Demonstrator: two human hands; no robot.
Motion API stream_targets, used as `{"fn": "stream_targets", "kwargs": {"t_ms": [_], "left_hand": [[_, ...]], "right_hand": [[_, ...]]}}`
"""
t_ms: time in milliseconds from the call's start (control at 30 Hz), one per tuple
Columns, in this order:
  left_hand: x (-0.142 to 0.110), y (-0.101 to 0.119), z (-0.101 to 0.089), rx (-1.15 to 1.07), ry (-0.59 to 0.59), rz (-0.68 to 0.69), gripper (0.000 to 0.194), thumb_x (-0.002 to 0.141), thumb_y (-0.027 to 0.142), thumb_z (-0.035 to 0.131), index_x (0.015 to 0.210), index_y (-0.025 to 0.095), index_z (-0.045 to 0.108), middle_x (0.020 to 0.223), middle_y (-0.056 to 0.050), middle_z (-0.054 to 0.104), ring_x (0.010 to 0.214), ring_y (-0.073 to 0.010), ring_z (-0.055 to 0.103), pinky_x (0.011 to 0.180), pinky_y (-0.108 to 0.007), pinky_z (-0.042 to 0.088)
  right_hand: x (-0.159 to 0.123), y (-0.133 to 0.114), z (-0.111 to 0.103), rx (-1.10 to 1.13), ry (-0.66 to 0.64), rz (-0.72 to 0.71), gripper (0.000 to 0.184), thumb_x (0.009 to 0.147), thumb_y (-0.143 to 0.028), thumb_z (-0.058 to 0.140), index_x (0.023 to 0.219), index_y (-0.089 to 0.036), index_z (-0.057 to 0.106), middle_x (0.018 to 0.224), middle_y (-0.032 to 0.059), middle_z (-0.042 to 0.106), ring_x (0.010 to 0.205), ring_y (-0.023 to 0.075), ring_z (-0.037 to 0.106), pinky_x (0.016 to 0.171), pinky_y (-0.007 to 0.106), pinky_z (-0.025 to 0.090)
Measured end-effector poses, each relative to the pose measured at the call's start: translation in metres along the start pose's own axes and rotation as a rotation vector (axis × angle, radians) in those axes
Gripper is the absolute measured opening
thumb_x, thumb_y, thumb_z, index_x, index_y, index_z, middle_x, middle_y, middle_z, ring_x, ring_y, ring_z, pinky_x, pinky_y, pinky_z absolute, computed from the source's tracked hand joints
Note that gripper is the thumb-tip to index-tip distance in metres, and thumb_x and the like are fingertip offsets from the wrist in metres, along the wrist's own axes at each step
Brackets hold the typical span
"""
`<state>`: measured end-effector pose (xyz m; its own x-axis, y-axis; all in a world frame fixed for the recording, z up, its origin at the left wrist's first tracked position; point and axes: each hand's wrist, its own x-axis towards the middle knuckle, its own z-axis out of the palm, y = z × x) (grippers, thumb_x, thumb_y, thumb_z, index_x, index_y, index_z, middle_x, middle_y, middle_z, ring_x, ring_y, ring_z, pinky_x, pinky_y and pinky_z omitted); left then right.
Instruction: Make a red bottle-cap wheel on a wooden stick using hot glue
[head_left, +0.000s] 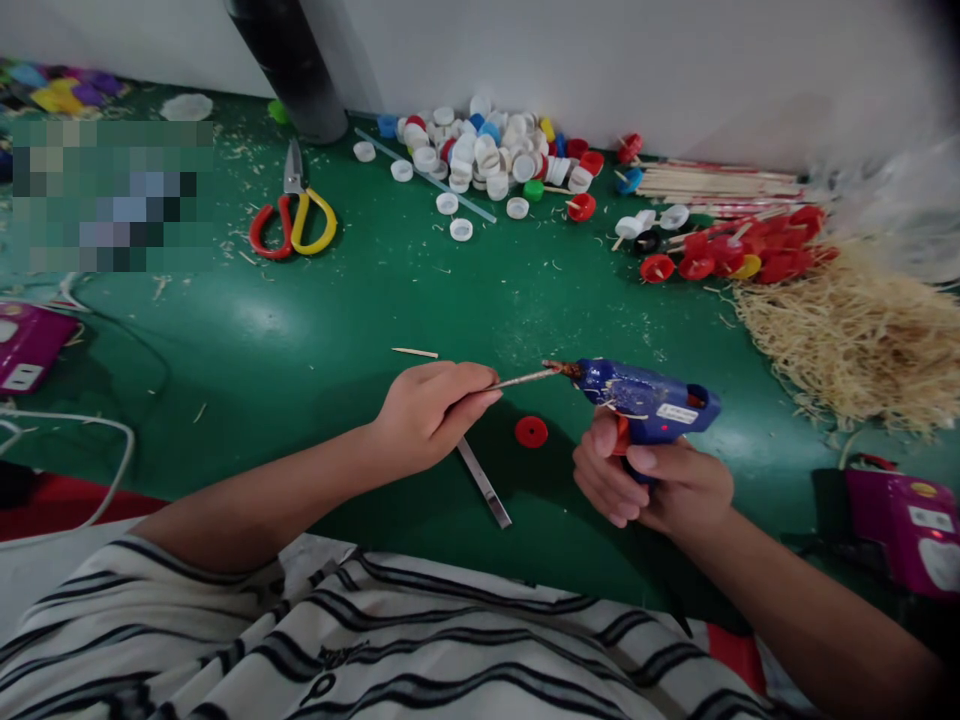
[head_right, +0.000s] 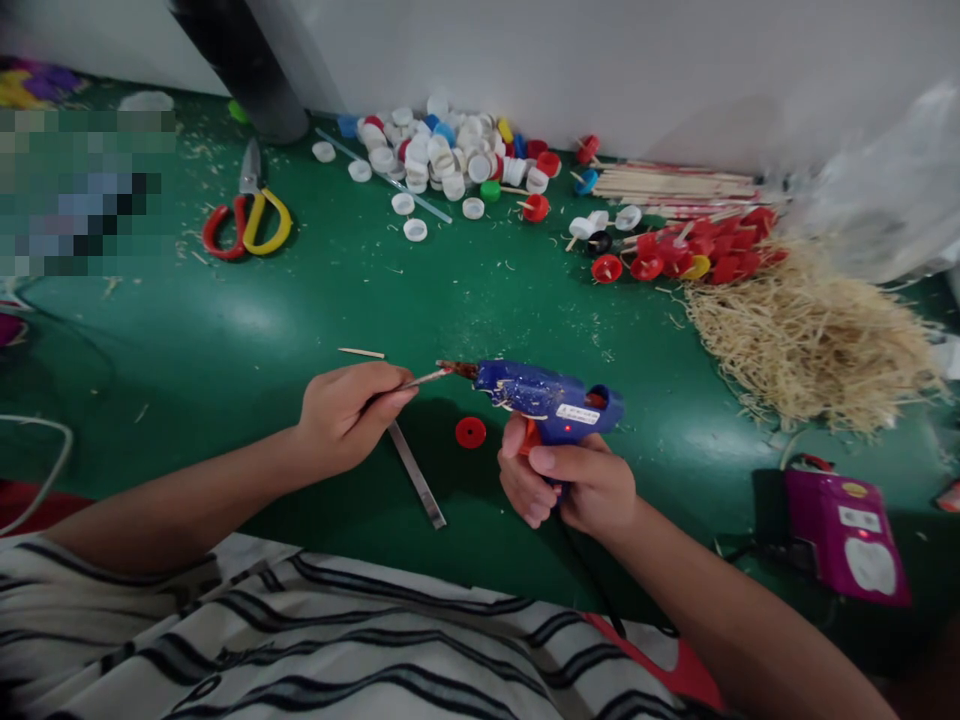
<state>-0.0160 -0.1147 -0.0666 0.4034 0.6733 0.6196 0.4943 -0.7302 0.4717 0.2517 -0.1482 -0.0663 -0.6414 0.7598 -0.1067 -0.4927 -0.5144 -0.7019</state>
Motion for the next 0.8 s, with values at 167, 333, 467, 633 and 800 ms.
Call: {"fn": "stream_targets", "kwargs": {"t_ms": [167, 333, 467, 633, 800], "left_hand": [[-0.0004, -0.0016, 0.0012, -0.028, 0.044, -0.017, 0.011, 0.104, 0.02, 0.057, 0.097, 0.017, 0.065, 0.07, 0.002, 0.07, 0.058, -0.0068, 0.062, 0.057, -0.017, 0.047], [-0.0004, -0.0041, 0.0013, -0.056, 0.119, -0.107, 0.01, 0.104, 0.022, 0.057, 0.096, 0.018, 0.064, 0.066, 0.004, 0.065, 0.049, -0.0052, 0.055, 0.051, -0.016, 0.044], [0.0006, -0.0016, -0.0004, -0.043, 0.098, -0.046, 0.015, 0.105, 0.024, 0.055, 0.094, 0.018, 0.064, 0.07, 0.001, 0.07, 0.056, -0.0075, 0.062, 0.055, -0.018, 0.047], [0.0001, -0.0008, 0.0, -0.001, 0.038, 0.026, 0.012, 0.103, 0.02, 0.057, 0.095, 0.017, 0.066, 0.067, 0.002, 0.068, 0.056, -0.009, 0.06, 0.057, -0.021, 0.048], [-0.0001, -0.0018, 0.0006, 0.02, 0.036, 0.029, 0.012, 0.103, 0.02, 0.059, 0.095, 0.017, 0.067, 0.068, 0.001, 0.07, 0.056, -0.0094, 0.06, 0.057, -0.022, 0.047]], "right_hand": [[-0.0007, -0.0009, -0.001, -0.018, -0.001, 0.023, 0.015, 0.092, -0.036, 0.068, 0.099, -0.023, 0.071, 0.053, -0.0085, 0.04, 0.043, 0.0095, 0.035, 0.043, 0.021, 0.038], [0.0003, 0.0005, -0.0006, -0.024, -0.005, 0.013, 0.016, 0.09, -0.037, 0.07, 0.096, -0.022, 0.071, 0.052, -0.0084, 0.041, 0.042, 0.0095, 0.036, 0.042, 0.021, 0.039], [0.0023, -0.0021, -0.0003, 0.007, 0.039, 0.006, 0.015, 0.09, -0.037, 0.07, 0.095, -0.024, 0.071, 0.052, -0.0085, 0.04, 0.042, 0.0097, 0.035, 0.041, 0.021, 0.039], [0.0018, -0.0044, -0.0012, 0.03, 0.051, 0.017, 0.016, 0.091, -0.038, 0.068, 0.098, -0.025, 0.071, 0.053, -0.009, 0.038, 0.041, 0.0095, 0.033, 0.041, 0.021, 0.04], [0.0022, -0.0038, 0.0003, 0.052, 0.027, 0.031, 0.013, 0.091, -0.036, 0.068, 0.095, -0.025, 0.071, 0.052, -0.0088, 0.038, 0.041, 0.0098, 0.033, 0.041, 0.02, 0.039]]}}
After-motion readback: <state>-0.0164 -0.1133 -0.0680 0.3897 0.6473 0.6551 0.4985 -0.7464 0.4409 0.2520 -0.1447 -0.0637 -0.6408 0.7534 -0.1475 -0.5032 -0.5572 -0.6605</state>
